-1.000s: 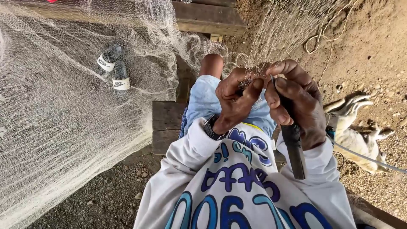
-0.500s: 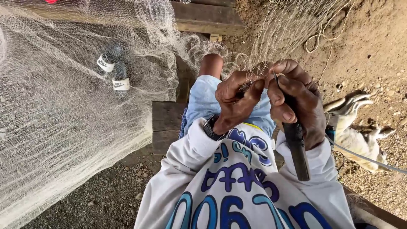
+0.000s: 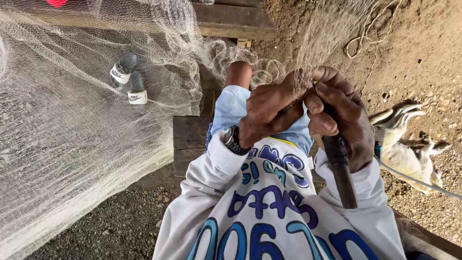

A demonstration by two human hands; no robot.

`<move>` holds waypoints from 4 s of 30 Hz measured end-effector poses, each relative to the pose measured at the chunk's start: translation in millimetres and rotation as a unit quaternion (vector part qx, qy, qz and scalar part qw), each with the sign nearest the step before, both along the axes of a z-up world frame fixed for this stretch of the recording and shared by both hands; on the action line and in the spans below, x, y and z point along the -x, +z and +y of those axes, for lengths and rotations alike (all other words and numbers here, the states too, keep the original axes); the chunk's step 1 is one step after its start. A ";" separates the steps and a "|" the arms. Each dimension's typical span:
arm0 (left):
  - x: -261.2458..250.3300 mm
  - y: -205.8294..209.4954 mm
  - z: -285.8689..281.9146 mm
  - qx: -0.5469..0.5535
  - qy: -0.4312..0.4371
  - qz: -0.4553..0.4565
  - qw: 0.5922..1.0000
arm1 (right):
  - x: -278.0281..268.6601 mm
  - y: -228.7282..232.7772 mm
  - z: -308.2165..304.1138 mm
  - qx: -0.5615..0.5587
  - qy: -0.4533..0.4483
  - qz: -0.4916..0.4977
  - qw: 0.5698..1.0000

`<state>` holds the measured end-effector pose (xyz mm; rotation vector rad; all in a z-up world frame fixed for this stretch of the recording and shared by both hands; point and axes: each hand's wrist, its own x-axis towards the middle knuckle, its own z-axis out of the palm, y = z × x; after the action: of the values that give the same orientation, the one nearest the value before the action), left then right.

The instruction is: Repairing or weaving a fine-mesh fishing net using a netting shuttle.

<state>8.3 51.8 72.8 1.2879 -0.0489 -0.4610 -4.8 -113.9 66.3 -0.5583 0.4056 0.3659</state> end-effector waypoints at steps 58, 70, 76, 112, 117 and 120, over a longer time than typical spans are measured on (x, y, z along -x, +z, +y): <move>-80.7 -44.7 -111.2 0.119 -0.162 -0.019 0.979 | 22.3 -23.8 -23.4 0.574 -0.148 -0.340 0.730; -71.2 -82.6 -93.9 0.279 -0.096 -0.049 0.954 | 20.3 -30.4 -31.0 0.613 -0.214 -0.306 0.696; -54.0 -62.8 -59.8 0.258 -0.115 -0.143 0.949 | 17.9 -42.1 -34.7 0.607 -0.183 -0.352 0.688; -30.6 -101.8 -54.6 0.242 0.129 -0.147 0.950 | 14.4 -84.7 -1.3 0.541 -0.137 -0.365 0.745; -24.0 -92.5 -46.6 0.099 0.158 -0.201 0.962 | 11.4 -76.8 6.3 0.546 -0.156 -0.364 0.738; -29.7 -71.1 -41.9 0.017 0.169 -0.265 0.949 | 7.4 -93.3 1.3 0.599 -0.150 -0.392 0.682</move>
<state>38.0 9.9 1.6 1.3248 -0.2813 0.1871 -12.2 -112.6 -27.0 -1.8293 -0.1873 -0.5687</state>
